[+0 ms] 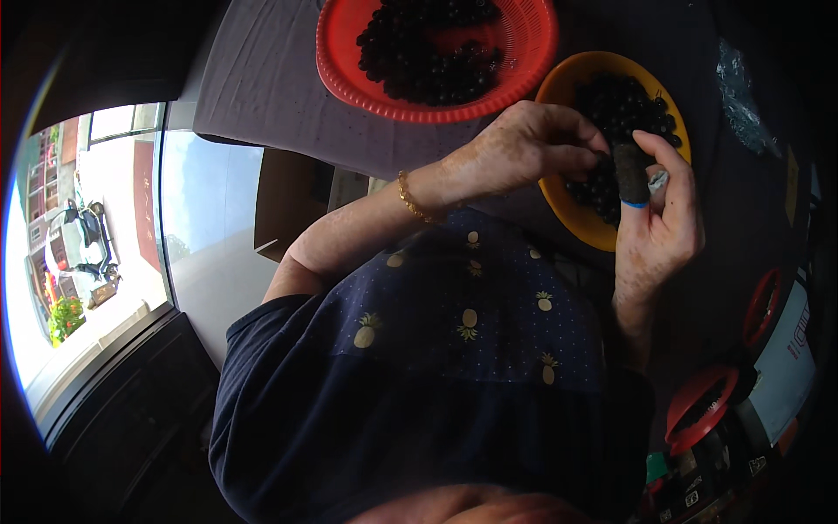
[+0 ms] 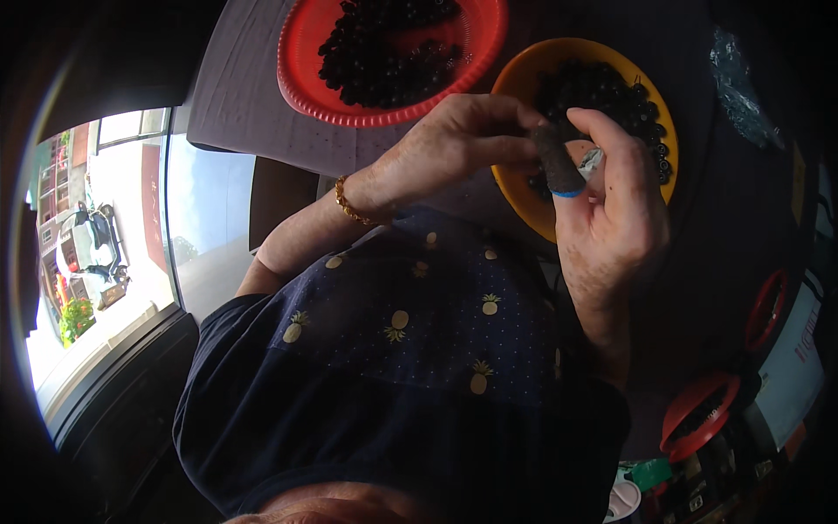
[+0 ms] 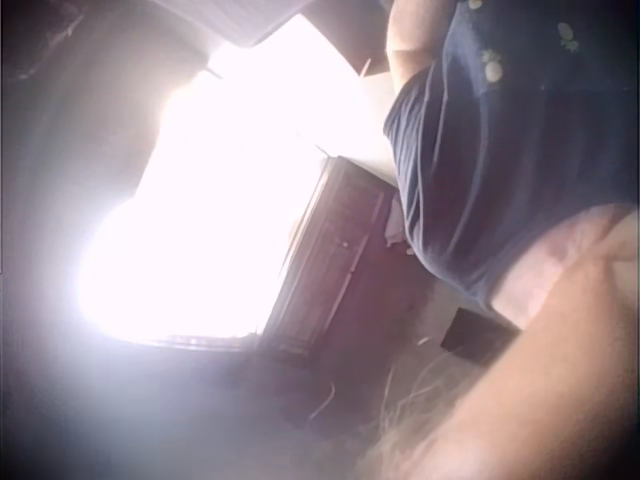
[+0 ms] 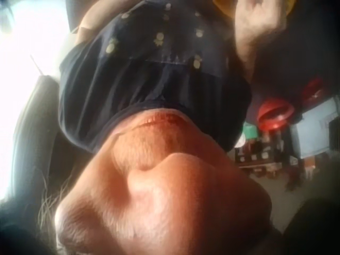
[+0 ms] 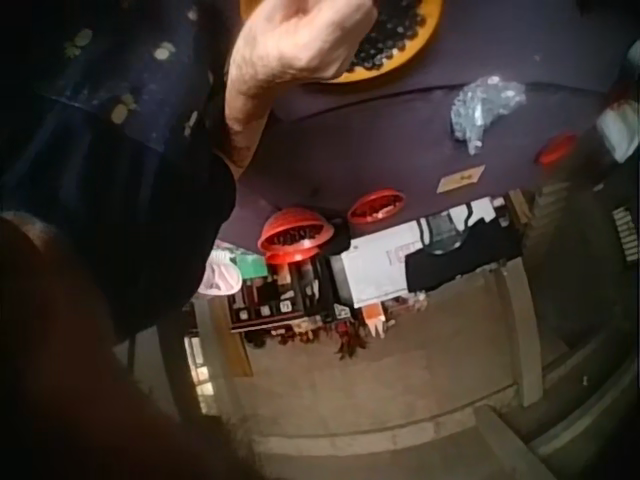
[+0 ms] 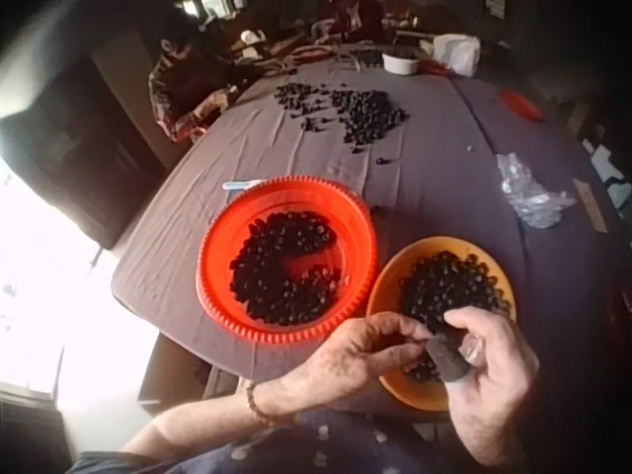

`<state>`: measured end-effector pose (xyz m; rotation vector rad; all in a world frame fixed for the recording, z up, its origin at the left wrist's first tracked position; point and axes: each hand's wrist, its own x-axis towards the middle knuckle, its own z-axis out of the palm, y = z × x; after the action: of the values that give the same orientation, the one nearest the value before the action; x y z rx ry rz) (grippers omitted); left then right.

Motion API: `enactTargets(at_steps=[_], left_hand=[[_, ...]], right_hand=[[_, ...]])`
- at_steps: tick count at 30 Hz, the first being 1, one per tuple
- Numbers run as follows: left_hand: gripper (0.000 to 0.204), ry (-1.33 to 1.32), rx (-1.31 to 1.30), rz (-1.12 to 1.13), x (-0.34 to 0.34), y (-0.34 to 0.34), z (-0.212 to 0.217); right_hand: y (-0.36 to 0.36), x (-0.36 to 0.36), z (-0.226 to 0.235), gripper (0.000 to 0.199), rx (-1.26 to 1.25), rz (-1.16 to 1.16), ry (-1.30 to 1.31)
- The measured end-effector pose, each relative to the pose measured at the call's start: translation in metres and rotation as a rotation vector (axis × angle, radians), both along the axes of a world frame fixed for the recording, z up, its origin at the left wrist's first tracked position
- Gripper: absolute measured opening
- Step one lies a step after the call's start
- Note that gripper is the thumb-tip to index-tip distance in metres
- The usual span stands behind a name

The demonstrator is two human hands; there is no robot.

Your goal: The person cuts black fruits with a thumb knife, deposits them onto a plate, and empties the plate into a cardboard box.

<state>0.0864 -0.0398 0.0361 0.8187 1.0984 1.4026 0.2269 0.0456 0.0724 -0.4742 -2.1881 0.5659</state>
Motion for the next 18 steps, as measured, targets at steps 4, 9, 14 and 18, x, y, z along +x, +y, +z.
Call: enactTargets(at_steps=[4, 9, 14, 18], left_hand=[[0.025, 0.336, 0.052, 0.011, 0.007, 0.004, -0.005], [0.024, 0.975, 0.359, 0.252, -0.022, 0.002, 0.008], [0.016, 1.676, 0.273, -0.067, -0.102, -0.001, -0.009], [0.017, 1.358, 0.125, -0.199, -0.113, 0.002, -0.031]], right_hand=[[0.003, 0.000, 0.000, 0.017, 0.019, 0.024, 0.005], [0.006, 0.003, -0.003, 0.017, -0.006, 0.029, 0.040], [0.003, 0.001, -0.007, 0.018, -0.045, 0.053, 0.043], [-0.001, -0.005, -0.002, 0.021, -0.016, 0.079, 0.041]])
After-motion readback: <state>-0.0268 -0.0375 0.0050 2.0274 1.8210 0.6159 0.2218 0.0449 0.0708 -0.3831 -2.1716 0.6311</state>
